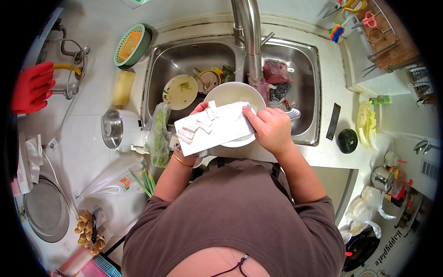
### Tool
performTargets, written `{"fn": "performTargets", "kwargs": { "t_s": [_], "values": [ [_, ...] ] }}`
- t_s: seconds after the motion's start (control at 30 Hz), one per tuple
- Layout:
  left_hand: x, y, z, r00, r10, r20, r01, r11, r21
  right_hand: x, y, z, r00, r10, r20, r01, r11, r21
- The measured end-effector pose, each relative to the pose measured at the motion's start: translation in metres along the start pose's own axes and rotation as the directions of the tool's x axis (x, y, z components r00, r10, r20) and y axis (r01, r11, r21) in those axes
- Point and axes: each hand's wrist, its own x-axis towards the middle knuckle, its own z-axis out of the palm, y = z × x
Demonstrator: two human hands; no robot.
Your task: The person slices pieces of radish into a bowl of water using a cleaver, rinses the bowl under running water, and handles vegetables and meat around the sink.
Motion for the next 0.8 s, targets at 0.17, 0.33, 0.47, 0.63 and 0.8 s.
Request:
{"fn": "performTargets", "kwargs": {
  "t_s": [0.17,0.33,0.47,0.63,0.8],
  "values": [
    [0.0,0.004,0.007,1.0,0.001,-0.009,-0.001,1.0,-0.022,-0.003,0.012,0.002,1.0,0.021,0.006,-0.021,1.0,-0.022],
    [-0.014,0.016,0.002,0.994,-0.066,0.088,0.052,0.987,0.154,-0.001,0.04,0.013,0.989,0.148,0.017,-0.144,0.977,-0.156],
    [-0.044,0.056,-0.005,0.948,0.204,-0.244,-0.076,0.891,0.448,0.01,0.046,0.023,0.99,0.144,0.001,-0.142,0.974,-0.175],
    [-0.088,0.088,-0.033,0.843,0.389,-0.372,0.11,0.552,0.827,0.014,0.047,0.031,0.989,0.144,0.027,-0.135,0.966,-0.222],
    [-0.103,0.071,-0.057,0.842,0.524,-0.128,0.301,-0.26,0.917,0.011,0.045,0.032,0.981,0.183,0.056,-0.167,0.962,-0.217]
  ]
}}
